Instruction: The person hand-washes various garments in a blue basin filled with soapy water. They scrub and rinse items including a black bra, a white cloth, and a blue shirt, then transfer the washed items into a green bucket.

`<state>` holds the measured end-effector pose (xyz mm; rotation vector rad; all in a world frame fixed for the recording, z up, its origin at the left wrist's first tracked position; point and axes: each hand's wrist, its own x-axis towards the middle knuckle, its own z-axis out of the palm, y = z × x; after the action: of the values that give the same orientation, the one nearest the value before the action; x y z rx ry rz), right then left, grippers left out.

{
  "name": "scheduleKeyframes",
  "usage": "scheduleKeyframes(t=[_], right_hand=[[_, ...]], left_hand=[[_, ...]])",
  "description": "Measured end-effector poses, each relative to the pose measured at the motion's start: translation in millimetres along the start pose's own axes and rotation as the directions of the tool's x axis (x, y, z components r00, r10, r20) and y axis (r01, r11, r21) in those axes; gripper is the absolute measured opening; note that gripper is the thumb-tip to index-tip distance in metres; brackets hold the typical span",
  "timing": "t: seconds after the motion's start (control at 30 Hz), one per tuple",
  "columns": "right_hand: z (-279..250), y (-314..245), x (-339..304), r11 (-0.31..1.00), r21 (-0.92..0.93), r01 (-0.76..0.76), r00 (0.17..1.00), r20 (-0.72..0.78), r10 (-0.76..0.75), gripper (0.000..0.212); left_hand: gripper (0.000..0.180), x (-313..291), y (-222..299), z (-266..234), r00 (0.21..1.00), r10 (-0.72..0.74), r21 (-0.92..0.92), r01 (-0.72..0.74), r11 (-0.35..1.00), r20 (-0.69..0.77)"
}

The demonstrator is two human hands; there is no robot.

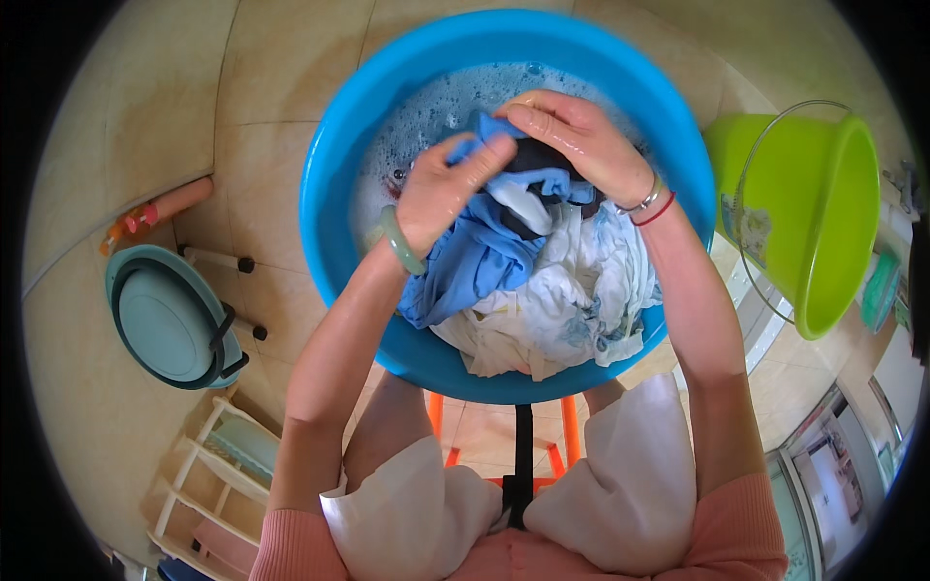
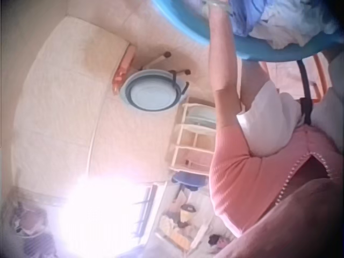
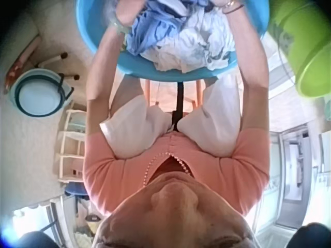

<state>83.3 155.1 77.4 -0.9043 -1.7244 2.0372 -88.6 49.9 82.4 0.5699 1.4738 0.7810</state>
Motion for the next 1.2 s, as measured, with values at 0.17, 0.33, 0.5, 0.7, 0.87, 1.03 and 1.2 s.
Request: scheduleKeyframes(t=[0.17,0.33,0.5,0.7,0.87,1.03,1.2], right_hand=[[-26,14,-11,0.877,-0.446,-0.176,0.982,-0.011,0.191,0.032],[54,0,-33,0.909,-0.417,-0.006,0.988,-0.142,-0.058,0.038],[113,4,-12,0.444,-0.788,0.427,0.783,0.077,-0.617,0.022],[60,55,40,0.608,-0.768,-0.201,0.888,-0.405,-0.218,0.029],[130,23,-10,0.535,-0.801,0.270,0.848,-0.065,-0.526,0.015],[65,54,51,0.635,-0.765,-0.105,0.917,-0.322,-0.235,0.029],[84,44,20,0.628,-0.778,0.003,0.905,-0.265,-0.333,0.022]], left_hand=[[0.038,-1,3,-4,0.966,0.072,-0.458,-0.182,0.870,-0.249],[0.033,31,-46,-23,0.978,-0.142,-0.655,0.008,0.756,-0.152],[0.041,47,-87,-10,0.923,0.165,-0.895,0.275,0.352,0.349],[0.027,27,-45,42,0.921,-0.322,-0.706,0.079,0.704,-0.218],[0.029,-2,-44,46,0.808,0.072,0.157,0.026,0.987,-0.585],[0.033,11,-51,43,0.931,-0.362,-0.833,0.160,0.530,-0.052],[0.027,17,-39,41,0.920,-0.359,-0.795,0.097,0.598,-0.158]])
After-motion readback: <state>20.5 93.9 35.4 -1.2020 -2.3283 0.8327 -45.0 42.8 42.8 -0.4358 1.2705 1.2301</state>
